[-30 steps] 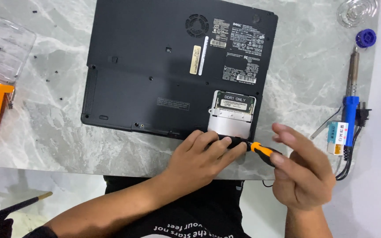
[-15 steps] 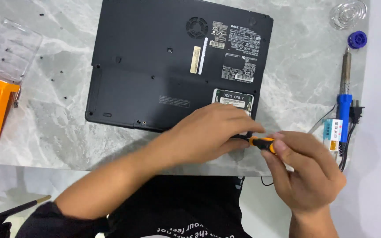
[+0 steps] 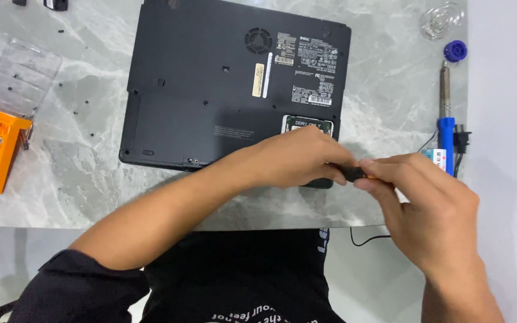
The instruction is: Unscrewing the back panel of a laptop using a precision screwdriver.
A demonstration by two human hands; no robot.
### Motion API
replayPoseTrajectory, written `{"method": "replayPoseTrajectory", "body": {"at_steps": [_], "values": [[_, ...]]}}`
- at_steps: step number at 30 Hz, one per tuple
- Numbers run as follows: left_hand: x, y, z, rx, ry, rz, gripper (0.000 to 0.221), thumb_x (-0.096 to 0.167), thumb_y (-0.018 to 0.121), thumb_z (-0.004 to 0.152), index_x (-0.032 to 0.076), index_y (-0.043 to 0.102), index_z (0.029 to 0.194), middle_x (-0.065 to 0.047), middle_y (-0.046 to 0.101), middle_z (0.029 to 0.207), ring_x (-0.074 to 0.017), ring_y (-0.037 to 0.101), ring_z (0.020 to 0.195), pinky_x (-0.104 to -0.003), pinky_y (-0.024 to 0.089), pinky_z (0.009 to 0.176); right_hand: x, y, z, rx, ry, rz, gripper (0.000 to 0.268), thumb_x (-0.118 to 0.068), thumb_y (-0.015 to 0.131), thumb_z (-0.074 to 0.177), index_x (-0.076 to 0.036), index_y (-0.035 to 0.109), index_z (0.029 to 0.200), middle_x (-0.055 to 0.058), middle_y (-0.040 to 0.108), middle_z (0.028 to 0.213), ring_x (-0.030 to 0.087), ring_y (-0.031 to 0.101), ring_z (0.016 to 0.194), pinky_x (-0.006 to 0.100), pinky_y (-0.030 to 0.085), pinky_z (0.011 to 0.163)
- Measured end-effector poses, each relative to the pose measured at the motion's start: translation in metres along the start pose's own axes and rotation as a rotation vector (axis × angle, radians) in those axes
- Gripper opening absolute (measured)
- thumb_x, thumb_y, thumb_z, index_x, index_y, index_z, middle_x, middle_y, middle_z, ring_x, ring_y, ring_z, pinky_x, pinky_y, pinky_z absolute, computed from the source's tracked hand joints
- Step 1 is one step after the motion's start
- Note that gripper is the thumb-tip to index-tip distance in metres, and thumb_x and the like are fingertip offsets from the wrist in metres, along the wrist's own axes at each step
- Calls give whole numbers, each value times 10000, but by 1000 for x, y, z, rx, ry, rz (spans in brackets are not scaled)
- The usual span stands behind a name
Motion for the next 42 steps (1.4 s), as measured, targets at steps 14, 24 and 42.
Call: {"method": "replayPoseTrajectory", "body": {"at_steps": [14,24,42], "values": [[4,-6,-2,-18,99,-6,55,150,631,874,103,618,849,7,663,671,-183,593,593,-295,411,569,-3,8,15,-176,7,-68,135,-77,691,885,-81,667,1017,28,626,937,186,618,804,305,484,663],[-6,-1,4,23,40,12,185,301,652,849,116,647,857,2,650,679,-174,596,616,-308,429,579,9,16,16,-223,24,-239,288,-385,753,818,-124,659,896,8,641,794,165,564,601,329,428,491],[0,-3,8,-34,12,27,90,199,666,834,113,650,818,13,647,646,-167,586,585,-304,423,555,0,7,23,-326,67,-100,365,-250,675,831,-133,601,1169,28,623,1077,209,614,850,338,474,616]]}}
Point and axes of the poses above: each hand's wrist, its own z-axis towards the middle knuckle, its own y-axis out of the palm, x = y × z, the point moved 10 cm from there along z, towards the middle knuckle
